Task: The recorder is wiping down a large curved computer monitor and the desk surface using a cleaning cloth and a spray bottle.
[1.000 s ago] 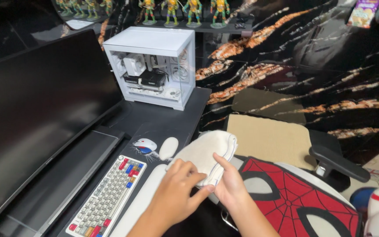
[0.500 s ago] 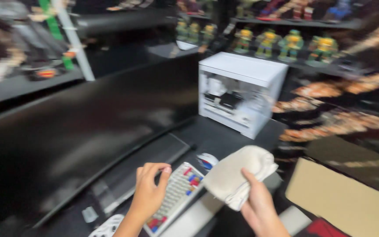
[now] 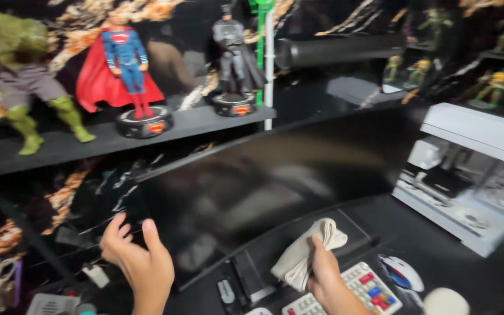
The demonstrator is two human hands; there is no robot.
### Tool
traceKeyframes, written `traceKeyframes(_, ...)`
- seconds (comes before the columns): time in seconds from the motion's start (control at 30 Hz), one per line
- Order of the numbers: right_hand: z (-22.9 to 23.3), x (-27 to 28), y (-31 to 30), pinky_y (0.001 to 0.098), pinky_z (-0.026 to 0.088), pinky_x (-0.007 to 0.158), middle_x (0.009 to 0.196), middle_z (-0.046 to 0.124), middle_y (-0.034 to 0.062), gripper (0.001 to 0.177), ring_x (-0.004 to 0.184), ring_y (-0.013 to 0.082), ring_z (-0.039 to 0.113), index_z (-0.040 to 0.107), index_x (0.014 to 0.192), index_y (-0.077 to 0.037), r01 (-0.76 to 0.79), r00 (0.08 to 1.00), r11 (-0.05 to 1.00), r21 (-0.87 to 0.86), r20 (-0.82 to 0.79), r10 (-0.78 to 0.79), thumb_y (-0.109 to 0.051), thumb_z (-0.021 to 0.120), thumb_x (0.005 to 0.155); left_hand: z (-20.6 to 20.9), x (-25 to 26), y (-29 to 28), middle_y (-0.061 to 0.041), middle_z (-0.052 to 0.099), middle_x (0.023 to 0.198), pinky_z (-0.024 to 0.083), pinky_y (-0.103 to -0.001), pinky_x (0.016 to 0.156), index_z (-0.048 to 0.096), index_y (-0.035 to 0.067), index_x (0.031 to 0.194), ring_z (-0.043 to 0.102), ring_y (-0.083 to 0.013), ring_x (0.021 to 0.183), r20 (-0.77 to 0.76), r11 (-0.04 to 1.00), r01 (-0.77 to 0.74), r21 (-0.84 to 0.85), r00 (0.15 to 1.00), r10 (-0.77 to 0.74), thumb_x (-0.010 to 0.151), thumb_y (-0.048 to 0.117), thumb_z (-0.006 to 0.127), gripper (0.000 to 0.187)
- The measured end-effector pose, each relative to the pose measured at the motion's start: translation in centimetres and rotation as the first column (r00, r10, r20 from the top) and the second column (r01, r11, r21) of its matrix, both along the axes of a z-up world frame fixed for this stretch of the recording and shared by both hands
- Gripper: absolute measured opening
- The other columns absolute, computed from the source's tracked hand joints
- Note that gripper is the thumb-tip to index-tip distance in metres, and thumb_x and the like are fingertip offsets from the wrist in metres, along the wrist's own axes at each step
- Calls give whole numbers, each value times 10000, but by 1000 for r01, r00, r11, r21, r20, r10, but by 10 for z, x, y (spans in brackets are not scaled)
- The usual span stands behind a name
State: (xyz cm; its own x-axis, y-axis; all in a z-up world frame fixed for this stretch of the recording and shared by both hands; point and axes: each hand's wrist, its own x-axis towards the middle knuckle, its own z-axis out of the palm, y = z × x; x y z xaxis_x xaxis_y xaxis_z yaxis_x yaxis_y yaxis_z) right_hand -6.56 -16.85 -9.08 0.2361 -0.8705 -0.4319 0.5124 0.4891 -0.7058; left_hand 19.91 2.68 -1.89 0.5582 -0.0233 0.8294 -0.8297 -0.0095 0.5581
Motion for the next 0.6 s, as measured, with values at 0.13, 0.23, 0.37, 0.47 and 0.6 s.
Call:
traceKeyframes(0.13, 52, 59, -18, 530, 544, 942, 1279, 652, 172, 474, 1135, 353, 653, 514, 1398, -81, -23, 995, 998, -64, -94, 17, -342, 506, 1003, 35, 51, -11, -146, 574, 1345, 454, -355, 988, 482, -45, 1372, 576, -240, 1152, -215, 922, 350, -166, 900, -380, 1075, 240, 502, 412)
traceKeyframes(0.23, 68, 92, -52, 449, 527, 924, 1240, 647, 149, 467, 1093, 285, 633, 533, 1374, -47, 54, 978, 916, -399, -166, -130, -348, 518, 1017, 47, 77, -21, -191, 639, 1118, 465, -369, 881, 601, -42, 1329, 558, -239, 949, -375, 885, 456, -91, 808, -455, 1079, 324, 439, 472)
traceKeyframes(0.37, 83, 143, -59, 382, 480, 1009, 1272, 679, 199, 488, 1145, 290, 635, 583, 1372, 18, -28, 880, 721, -693, -360, -311, -340, 523, 1046, 41, 91, -34, -163, 695, 1306, 435, -327, 1055, 612, -62, 1310, 616, -232, 1216, -533, 755, 654, -54, 620, -575, 1066, 484, 318, 666)
traceKeyframes(0.47, 92, 170, -29, 400, 344, 1125, 1473, 478, 277, 526, 1369, 382, 432, 498, 1455, 38, -114, 830, 481, -869, -349, -434, -294, 512, 1048, 34, 96, -40, -163, 608, 1414, 383, -324, 1109, 550, -66, 1379, 545, -233, 1317, -657, 754, 653, -70, 539, -527, 1032, 542, 349, 729)
traceKeyframes(0.6, 112, 176, -12, 456, 84, 1161, 1709, 58, 219, 615, 1540, 426, 34, 355, 1586, -73, -247, 670, 419, -874, -466, -578, -241, 491, 1010, 37, 95, -39, -140, 494, 1551, 314, -316, 1160, 475, -55, 1446, 443, -216, 1433, -724, 755, 641, -135, 457, -517, 977, 571, 409, 785)
